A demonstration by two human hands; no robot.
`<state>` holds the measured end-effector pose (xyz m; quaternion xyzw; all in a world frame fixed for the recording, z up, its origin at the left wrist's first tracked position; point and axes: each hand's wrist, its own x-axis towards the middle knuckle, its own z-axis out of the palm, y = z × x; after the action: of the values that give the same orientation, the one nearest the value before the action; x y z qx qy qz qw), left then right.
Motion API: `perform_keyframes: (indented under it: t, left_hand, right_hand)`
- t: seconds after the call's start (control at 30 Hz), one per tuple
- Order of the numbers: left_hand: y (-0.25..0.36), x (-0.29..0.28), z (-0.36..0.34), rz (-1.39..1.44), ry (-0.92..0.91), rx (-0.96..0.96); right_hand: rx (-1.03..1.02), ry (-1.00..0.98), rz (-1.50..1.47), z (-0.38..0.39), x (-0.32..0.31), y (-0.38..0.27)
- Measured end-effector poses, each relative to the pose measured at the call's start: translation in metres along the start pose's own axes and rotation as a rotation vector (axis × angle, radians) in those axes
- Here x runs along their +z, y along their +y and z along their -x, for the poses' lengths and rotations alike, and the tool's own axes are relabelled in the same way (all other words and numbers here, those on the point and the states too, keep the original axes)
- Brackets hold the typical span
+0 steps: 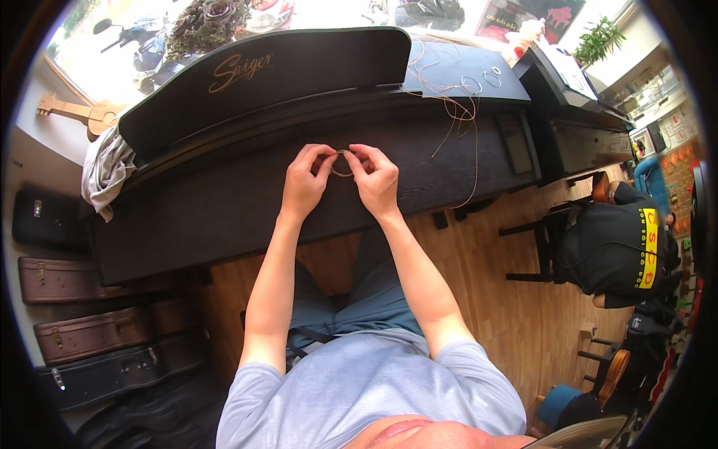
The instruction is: The person shapes a thin copper wire into circular loops by hand. They repeatedly bend the wire into a loop, place it on the piano surface, and then pick it up to continue shaping it.
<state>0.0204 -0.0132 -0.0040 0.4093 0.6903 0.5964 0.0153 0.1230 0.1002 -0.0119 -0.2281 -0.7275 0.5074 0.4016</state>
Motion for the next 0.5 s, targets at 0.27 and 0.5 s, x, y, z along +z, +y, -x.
perform_keyframes:
  t: [0.27, 0.5]
  left_hand:
    - [0.001, -0.001, 0.001, -0.013, -0.057, 0.012]
    - [-0.016, -0.001, 0.002, 0.208, 0.022, -0.139]
  right_hand:
    - [-0.083, 0.053, 0.009, 0.0, 0.001, 0.001]
    - [-0.037, 0.056, -0.043, -0.002, -0.001, 0.005]
